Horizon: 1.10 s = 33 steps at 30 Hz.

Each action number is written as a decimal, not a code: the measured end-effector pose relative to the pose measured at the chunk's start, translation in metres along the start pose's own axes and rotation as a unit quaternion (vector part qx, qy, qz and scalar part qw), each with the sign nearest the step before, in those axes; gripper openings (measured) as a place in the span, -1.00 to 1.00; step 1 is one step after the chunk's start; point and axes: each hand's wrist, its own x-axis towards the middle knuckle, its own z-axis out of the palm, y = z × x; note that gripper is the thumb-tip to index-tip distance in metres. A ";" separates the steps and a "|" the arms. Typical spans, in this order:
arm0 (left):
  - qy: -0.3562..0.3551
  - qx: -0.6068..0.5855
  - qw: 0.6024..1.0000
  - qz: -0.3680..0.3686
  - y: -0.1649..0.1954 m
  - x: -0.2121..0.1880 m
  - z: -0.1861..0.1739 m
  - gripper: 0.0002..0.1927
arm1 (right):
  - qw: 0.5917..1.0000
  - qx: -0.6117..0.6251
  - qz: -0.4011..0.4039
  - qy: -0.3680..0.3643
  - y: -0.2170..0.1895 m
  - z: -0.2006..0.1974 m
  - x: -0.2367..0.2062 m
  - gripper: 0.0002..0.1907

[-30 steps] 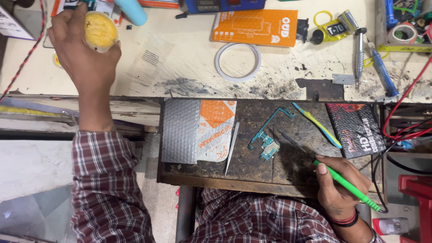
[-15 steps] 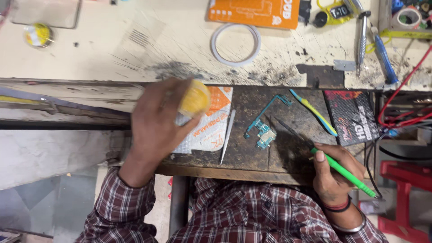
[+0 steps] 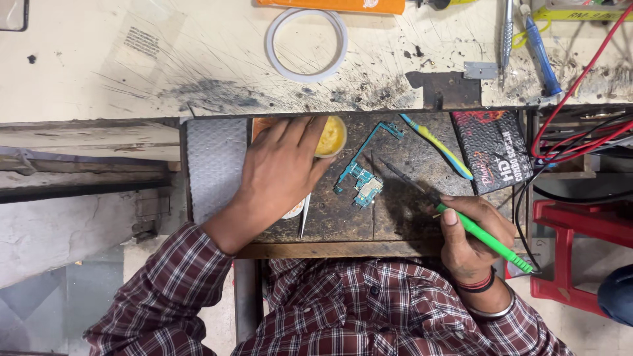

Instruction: The person uses a soldering iron and tweezers to apply solder to a small circuit board. They reposition the board and continue soldering different points on the board throughout the clip.

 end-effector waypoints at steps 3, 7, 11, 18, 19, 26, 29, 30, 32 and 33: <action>-0.040 -0.010 0.999 -0.011 0.006 0.009 0.008 -0.21 | 1.000 -0.006 0.010 -0.002 0.001 -0.002 0.000 -0.80; 0.046 0.008 0.998 0.047 0.010 0.000 0.006 -0.11 | 1.000 -0.011 0.007 -0.004 0.000 -0.003 -0.001 -0.81; 0.016 0.018 1.000 -0.003 0.010 -0.024 -0.006 -0.24 | 1.000 -0.005 0.009 -0.004 -0.001 -0.003 0.000 -0.81; -0.078 0.036 0.994 -0.065 0.025 -0.051 -0.024 -0.55 | 1.000 -0.012 0.001 -0.011 -0.002 -0.002 0.001 -0.81; -0.091 0.047 0.993 -0.062 0.027 -0.052 -0.027 -0.58 | 1.000 -0.013 0.003 -0.010 -0.003 -0.002 0.001 -0.81; -0.111 0.189 0.976 0.013 0.040 -0.048 -0.035 -0.58 | 1.000 0.007 -0.006 -0.008 -0.002 -0.002 0.002 -0.81; -0.147 0.265 0.953 0.019 0.045 -0.045 -0.032 -0.73 | 1.000 0.008 -0.016 -0.006 -0.002 -0.002 0.002 -0.83; -0.141 0.270 0.952 0.019 0.046 -0.043 -0.032 -0.75 | 1.000 0.008 -0.020 -0.003 -0.002 -0.002 0.002 -0.83; -0.111 0.260 0.959 0.016 0.046 -0.043 -0.030 -0.74 | 1.000 0.012 -0.012 -0.005 -0.004 -0.002 0.004 -0.83; -0.088 0.244 0.966 0.012 0.046 -0.043 -0.029 -0.71 | 1.000 0.013 -0.008 -0.004 -0.004 -0.003 0.004 -0.83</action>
